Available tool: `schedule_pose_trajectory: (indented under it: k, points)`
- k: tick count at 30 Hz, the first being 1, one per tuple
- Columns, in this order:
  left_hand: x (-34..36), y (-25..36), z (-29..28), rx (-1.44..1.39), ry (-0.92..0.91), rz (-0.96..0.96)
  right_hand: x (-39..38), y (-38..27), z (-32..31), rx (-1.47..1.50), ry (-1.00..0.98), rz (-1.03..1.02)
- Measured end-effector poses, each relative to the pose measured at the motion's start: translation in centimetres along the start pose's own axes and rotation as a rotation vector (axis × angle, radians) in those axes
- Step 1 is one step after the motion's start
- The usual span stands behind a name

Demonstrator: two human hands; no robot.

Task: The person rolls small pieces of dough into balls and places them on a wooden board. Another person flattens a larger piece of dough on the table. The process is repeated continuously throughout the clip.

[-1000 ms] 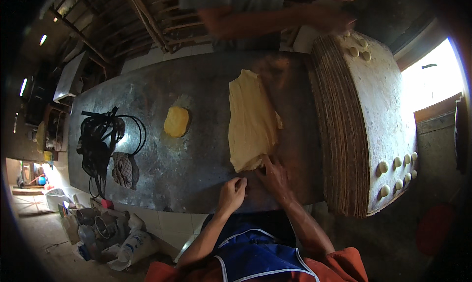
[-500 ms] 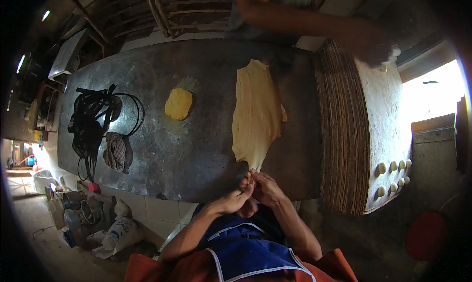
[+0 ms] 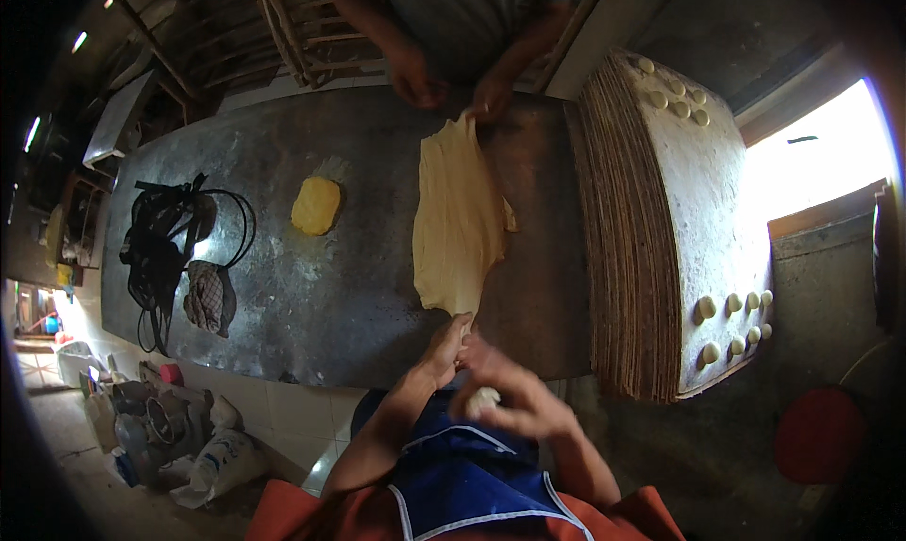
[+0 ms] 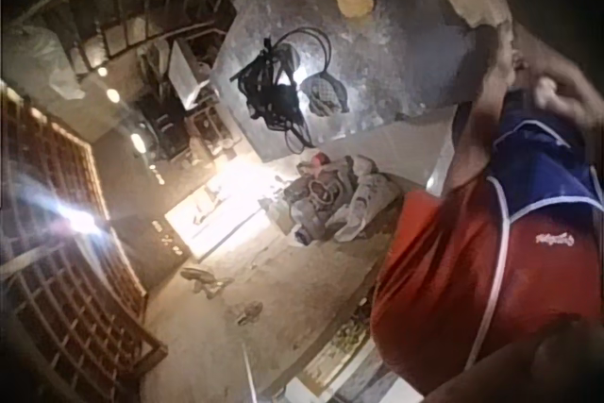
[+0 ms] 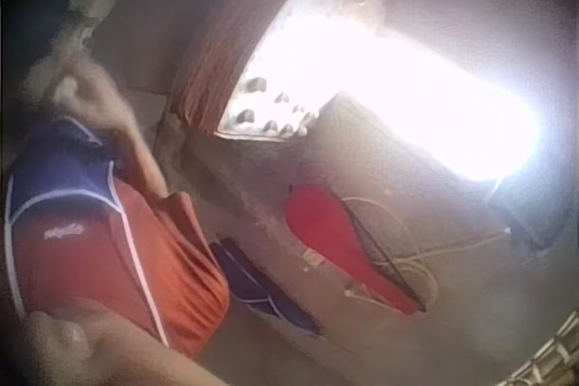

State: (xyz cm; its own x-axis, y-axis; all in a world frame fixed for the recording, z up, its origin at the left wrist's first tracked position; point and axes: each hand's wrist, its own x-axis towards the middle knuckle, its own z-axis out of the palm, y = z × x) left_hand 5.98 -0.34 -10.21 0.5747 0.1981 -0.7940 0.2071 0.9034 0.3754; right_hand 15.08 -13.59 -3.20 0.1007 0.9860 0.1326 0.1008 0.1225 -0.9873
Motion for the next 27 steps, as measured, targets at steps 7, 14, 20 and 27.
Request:
schedule_pose_trajectory:
  k: [7, 14, 20, 27]
  points:
    - [4.5, -5.3, -9.2, 1.316, 0.072, 0.62, 10.8, 14.0, 2.3, 0.12, -0.119, 0.235]
    - [-8.9, 1.8, -1.1, 1.456, -0.213, 0.836, 9.0, 14.2, 4.4, 0.097, 0.03, 0.188]
    - [-4.1, 0.3, -13.9, 1.534, 0.156, 1.144, -6.2, 13.7, 0.8, -0.844, 0.291, 0.309]
    - [6.5, 6.7, -16.9, 1.75, 0.683, 1.221, -0.4, 16.2, -5.3, -1.016, 0.602, 0.445]
